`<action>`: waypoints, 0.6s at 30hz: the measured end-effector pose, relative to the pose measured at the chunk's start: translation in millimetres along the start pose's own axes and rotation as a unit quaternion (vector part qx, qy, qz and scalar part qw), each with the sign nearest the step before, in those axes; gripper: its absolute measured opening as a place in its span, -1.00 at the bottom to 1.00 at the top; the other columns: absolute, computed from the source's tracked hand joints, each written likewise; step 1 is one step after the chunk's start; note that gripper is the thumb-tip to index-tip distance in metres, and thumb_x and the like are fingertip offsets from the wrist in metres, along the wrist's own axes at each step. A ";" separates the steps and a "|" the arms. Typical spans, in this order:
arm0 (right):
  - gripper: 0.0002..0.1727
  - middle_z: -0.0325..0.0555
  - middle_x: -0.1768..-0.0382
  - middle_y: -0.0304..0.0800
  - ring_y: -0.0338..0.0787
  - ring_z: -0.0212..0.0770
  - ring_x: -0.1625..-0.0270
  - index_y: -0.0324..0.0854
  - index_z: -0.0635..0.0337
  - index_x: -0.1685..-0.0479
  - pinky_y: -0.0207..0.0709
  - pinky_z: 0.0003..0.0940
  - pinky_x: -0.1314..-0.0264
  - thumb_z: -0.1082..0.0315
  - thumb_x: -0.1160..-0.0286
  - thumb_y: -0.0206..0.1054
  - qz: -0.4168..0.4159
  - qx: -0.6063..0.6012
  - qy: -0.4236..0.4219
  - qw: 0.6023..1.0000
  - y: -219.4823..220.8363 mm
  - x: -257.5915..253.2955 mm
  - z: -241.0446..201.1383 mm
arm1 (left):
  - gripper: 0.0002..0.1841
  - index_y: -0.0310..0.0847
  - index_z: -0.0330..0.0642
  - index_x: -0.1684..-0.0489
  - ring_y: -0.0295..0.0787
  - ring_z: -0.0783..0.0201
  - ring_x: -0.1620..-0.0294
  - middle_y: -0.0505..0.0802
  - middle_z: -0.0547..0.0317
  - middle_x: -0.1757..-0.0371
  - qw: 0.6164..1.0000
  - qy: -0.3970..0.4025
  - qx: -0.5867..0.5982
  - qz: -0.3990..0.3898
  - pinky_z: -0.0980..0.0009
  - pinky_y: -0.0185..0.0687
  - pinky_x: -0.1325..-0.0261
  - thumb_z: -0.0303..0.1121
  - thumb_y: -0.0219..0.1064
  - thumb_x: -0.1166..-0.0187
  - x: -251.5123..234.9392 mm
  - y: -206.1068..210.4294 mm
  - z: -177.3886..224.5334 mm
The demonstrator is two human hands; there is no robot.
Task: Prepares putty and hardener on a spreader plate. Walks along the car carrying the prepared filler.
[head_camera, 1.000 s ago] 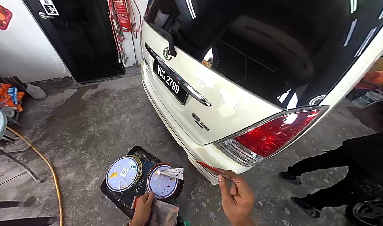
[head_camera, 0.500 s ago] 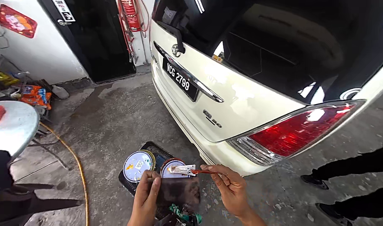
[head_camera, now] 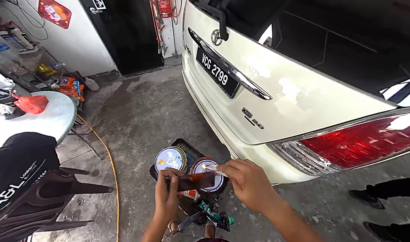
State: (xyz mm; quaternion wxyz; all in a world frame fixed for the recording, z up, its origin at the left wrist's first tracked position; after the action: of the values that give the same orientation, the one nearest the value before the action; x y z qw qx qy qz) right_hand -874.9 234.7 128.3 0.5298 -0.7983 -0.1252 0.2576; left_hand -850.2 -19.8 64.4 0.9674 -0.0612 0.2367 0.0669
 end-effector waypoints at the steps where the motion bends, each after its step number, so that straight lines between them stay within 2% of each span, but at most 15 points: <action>1: -0.62 -0.27 0.08 0.88 0.86 -0.23 0.04 0.81 -0.18 -0.19 0.77 -0.09 0.03 0.27 -0.69 0.06 0.003 -0.051 0.053 0.997 8.0 3.8 9.7 | -0.73 0.48 -0.17 0.03 0.77 0.33 0.14 0.79 0.20 0.16 0.996 -0.060 0.050 0.034 0.39 0.75 0.02 -0.16 0.02 -0.87 7.3 -9.0 -23.4; 2: -0.64 -0.26 0.07 0.88 0.87 -0.27 0.04 0.79 -0.10 -0.18 0.79 -0.11 0.00 0.18 -0.74 0.06 0.011 -0.108 0.108 0.988 17.6 8.9 20.7 | -0.73 0.51 -0.22 0.04 0.78 0.33 0.20 0.79 0.18 0.23 0.987 -0.120 0.077 0.071 0.36 0.76 0.07 -0.22 -0.02 -0.84 14.2 -19.4 -48.4; 3: -0.66 -0.27 0.13 0.86 0.84 -0.31 0.12 0.76 -0.02 -0.14 0.78 -0.15 0.05 0.13 -0.72 0.09 0.027 -0.162 0.153 0.974 28.2 15.2 30.2 | -0.71 0.53 -0.22 0.09 0.76 0.37 0.23 0.77 0.22 0.28 0.977 -0.174 0.068 0.100 0.38 0.74 0.07 -0.25 -0.07 -0.81 21.3 -30.5 -73.1; 5: -0.69 -0.27 0.20 0.85 0.84 -0.38 0.19 0.73 0.09 -0.12 0.80 -0.31 0.11 0.18 -0.62 0.19 0.062 -0.265 0.218 0.937 48.9 31.0 40.0 | -0.55 0.67 -0.29 0.09 0.76 0.42 0.11 0.80 0.18 0.22 0.955 -0.274 -0.023 0.110 0.37 0.70 -0.11 -0.22 -0.15 -0.81 36.5 -54.6 -118.7; 6: -0.71 -0.23 0.19 0.86 0.85 -0.35 0.17 0.71 0.15 -0.12 0.80 -0.33 0.09 0.26 -0.58 0.22 0.072 -0.325 0.245 0.910 58.2 38.0 40.8 | -0.46 0.73 -0.28 0.11 0.78 0.36 0.10 0.83 0.13 0.23 0.939 -0.320 -0.089 0.091 0.28 0.70 -0.12 -0.14 -0.20 -0.84 42.3 -64.5 -139.6; 7: -0.73 -0.16 0.18 0.88 0.88 -0.28 0.15 0.70 0.20 -0.12 0.81 -0.32 0.08 0.35 -0.54 0.24 0.080 -0.384 0.272 0.878 66.7 43.1 39.7 | -0.37 0.76 -0.28 0.07 0.80 0.23 0.04 0.86 0.02 0.18 0.917 -0.366 -0.149 0.055 0.12 0.68 -0.16 -0.04 -0.27 -0.87 46.5 -72.3 -158.9; 9: -0.73 -0.01 0.16 0.89 0.90 -0.16 0.13 0.69 0.29 -0.12 0.83 -0.26 0.07 0.45 -0.53 0.23 0.087 -0.460 0.320 0.823 81.2 49.2 35.5 | -0.27 0.70 -0.30 -0.21 0.79 -0.06 -0.21 0.86 -0.21 -0.06 0.867 -0.439 -0.233 -0.031 -0.17 0.59 -0.33 0.08 -0.36 -0.88 49.8 -81.3 -188.5; 10: -0.73 0.03 0.14 0.89 0.91 -0.13 0.11 0.68 0.32 -0.13 0.83 -0.25 0.04 0.46 -0.55 0.22 0.087 -0.477 0.338 0.807 86.6 50.0 33.3 | -0.27 0.63 -0.30 -0.31 0.77 -0.14 -0.27 0.83 -0.26 -0.14 0.840 -0.467 -0.267 -0.067 -0.22 0.57 -0.36 0.10 -0.38 -0.88 49.7 -82.8 -199.0; 13: -0.72 0.07 0.09 0.89 0.91 -0.11 0.05 0.67 0.35 -0.17 0.82 -0.25 -0.03 0.47 -0.58 0.21 0.086 -0.489 0.367 0.787 95.7 41.9 26.9 | -0.30 0.55 -0.28 -0.37 0.77 -0.18 -0.29 0.82 -0.27 -0.17 0.796 -0.504 -0.307 -0.135 -0.22 0.58 -0.34 0.10 -0.38 -0.89 46.3 -80.6 -217.4; 16: -0.71 0.13 0.05 0.87 0.90 -0.06 0.01 0.65 0.38 -0.20 0.82 -0.21 -0.08 0.47 -0.60 0.22 0.083 -0.500 0.373 0.777 103.3 22.4 22.2 | -0.32 0.57 -0.26 -0.36 0.76 -0.17 -0.31 0.82 -0.26 -0.18 0.792 -0.488 -0.312 -0.195 -0.21 0.58 -0.36 0.05 -0.39 -0.90 41.2 -75.3 -224.8; 18: -0.66 0.15 -0.01 0.86 0.90 -0.03 -0.03 0.63 0.40 -0.24 0.83 -0.17 -0.11 0.49 -0.51 0.32 0.080 -0.507 0.378 0.770 109.3 6.0 18.2 | -0.33 0.59 -0.25 -0.34 0.75 -0.14 -0.33 0.81 -0.25 -0.19 0.801 -0.466 -0.313 -0.211 -0.17 0.56 -0.39 0.03 -0.40 -0.90 39.0 -75.5 -225.2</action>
State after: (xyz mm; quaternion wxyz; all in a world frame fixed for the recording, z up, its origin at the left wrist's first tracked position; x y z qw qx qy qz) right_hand -887.8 207.2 21.5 0.0299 -0.9911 0.0373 -0.1246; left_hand -905.2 -123.9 -145.5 0.8797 -0.3700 -0.2948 -0.0480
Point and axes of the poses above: each hand's wrist, its own x-axis away from the middle knuckle, its own y-axis out of the palm, z = x × y, the point moved 6 cm from there along -x, towards the middle knuckle
